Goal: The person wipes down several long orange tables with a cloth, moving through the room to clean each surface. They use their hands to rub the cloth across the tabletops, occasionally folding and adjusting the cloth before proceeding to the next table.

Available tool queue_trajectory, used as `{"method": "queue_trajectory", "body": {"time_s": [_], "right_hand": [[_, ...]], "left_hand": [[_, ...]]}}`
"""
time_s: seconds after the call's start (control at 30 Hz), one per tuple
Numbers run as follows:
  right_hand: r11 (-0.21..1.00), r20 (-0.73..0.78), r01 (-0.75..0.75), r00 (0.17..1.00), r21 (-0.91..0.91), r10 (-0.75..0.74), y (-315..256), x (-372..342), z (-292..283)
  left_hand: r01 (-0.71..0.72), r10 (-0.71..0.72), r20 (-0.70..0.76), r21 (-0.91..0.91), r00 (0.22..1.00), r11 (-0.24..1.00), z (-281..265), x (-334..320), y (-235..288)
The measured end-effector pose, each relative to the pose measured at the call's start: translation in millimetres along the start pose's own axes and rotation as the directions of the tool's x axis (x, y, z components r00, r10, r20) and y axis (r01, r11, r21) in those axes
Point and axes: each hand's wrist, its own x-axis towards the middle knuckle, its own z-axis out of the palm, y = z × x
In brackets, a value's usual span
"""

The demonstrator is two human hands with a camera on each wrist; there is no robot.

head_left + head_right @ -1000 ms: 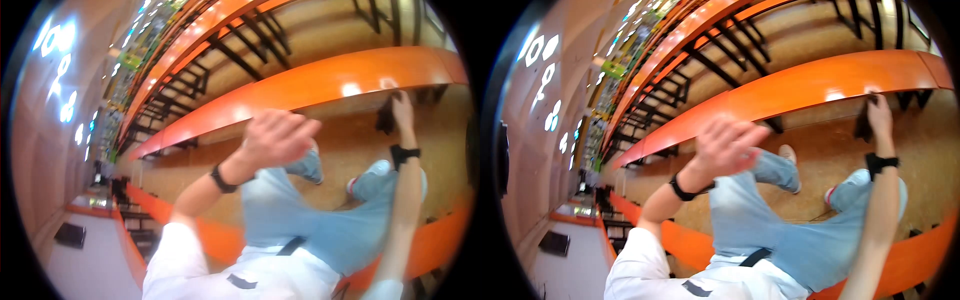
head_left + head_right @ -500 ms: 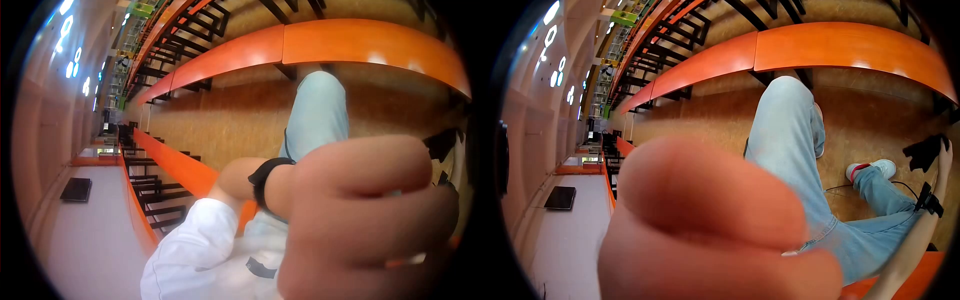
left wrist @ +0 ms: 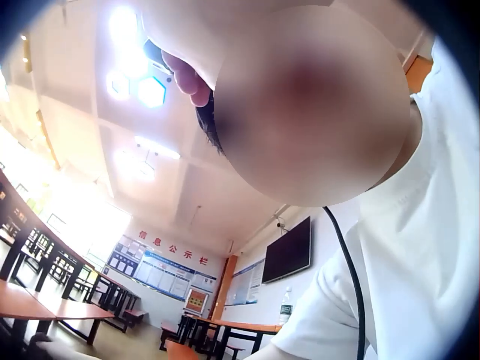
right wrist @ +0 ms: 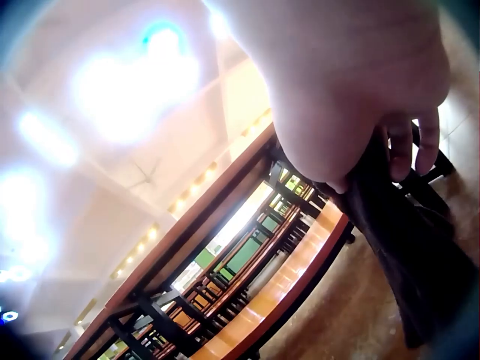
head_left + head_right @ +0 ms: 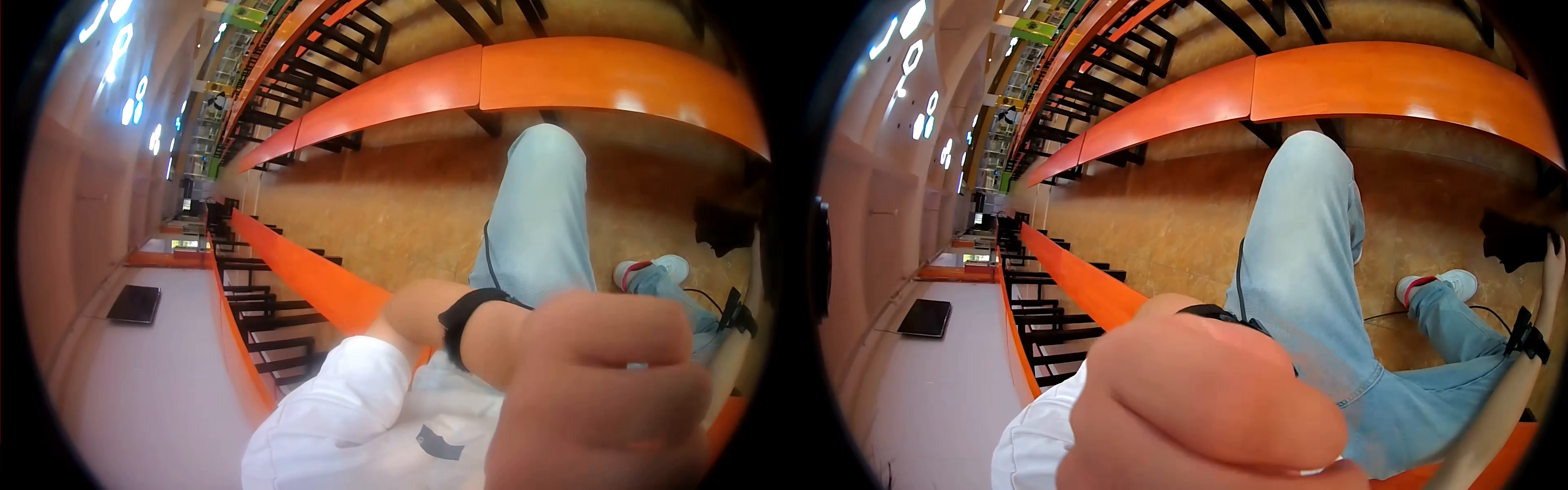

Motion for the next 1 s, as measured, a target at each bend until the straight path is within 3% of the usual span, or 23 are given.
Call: {"method": "queue_trajectory", "body": {"time_s": [0.07,0.1,0.2,0.23,0.27,0.3,0.37,0.47,0.63,0.83,0.93,0.97,1.0], "right_hand": [[1.000,0.043,0.018,0.999,-0.008,-0.017,-2.9,-0.6,2.4],[0.999,0.040,0.030,0.999,-0.042,-0.029,21.9,8.4,5.1],[0.956,0.027,0.191,0.982,-0.224,-0.190,153.7,58.6,22.3],[0.965,0.098,0.208,0.976,-0.158,-0.195,138.3,52.0,16.3],[0.981,0.062,0.143,0.989,-0.134,-0.136,145.0,55.6,20.2],[0.957,0.004,0.192,0.981,-0.219,-0.196,152.7,57.9,22.2],[0.986,0.070,0.124,0.991,-0.113,-0.117,114.5,44.3,15.3],[0.996,0.112,0.074,0.991,-0.049,-0.068,62.9,24.4,8.2],[0.995,0.084,0.059,0.995,-0.085,-0.052,39.3,15.6,2.4],[0.987,0.001,0.010,1.000,-0.161,-0.010,-8.2,-8.1,-5.7],[0.987,-0.001,-0.018,1.000,-0.161,0.018,-16.0,-9.2,-4.2],[0.990,0.004,-0.024,1.000,-0.138,0.025,-19.0,-9.2,-4.3],[0.993,0.009,-0.030,0.999,-0.117,0.031,-23.8,-10.4,-4.6]], "left_hand": [[-0.009,0.010,-0.022,0.017,1.000,1.000,0.6,-2.2,3.3],[-0.016,0.016,-0.030,0.026,0.999,1.000,1.2,-2.6,5.3],[-0.043,0.042,0.016,0.022,0.999,0.999,-3.5,-4.8,16.0],[-0.044,0.044,0.071,-0.005,0.996,0.999,-4.6,-5.8,20.4],[-0.042,0.046,0.127,-0.033,0.991,0.999,-5.8,-7.1,24.5],[-0.154,0.177,0.245,-0.110,0.953,0.982,-11.5,-8.9,14.0],[-0.206,0.291,0.412,-0.238,0.864,0.949,-20.0,-0.5,5.8],[-0.202,0.314,0.469,-0.274,0.825,0.940,-30.4,7.1,1.7],[-0.170,0.273,0.589,-0.224,0.760,0.960,-58.0,25.8,-8.9],[-0.204,0.109,0.832,0.005,0.544,0.979,-87.2,8.7,-101.5],[-0.160,-0.090,0.881,0.184,0.464,0.970,-101.4,-37.9,-179.0],[-0.140,-0.232,0.898,0.302,0.373,0.943,-115.8,-59.6,-209.5],[-0.139,-0.338,0.882,0.399,0.330,0.906,-129.3,-78.9,-237.7]]}}
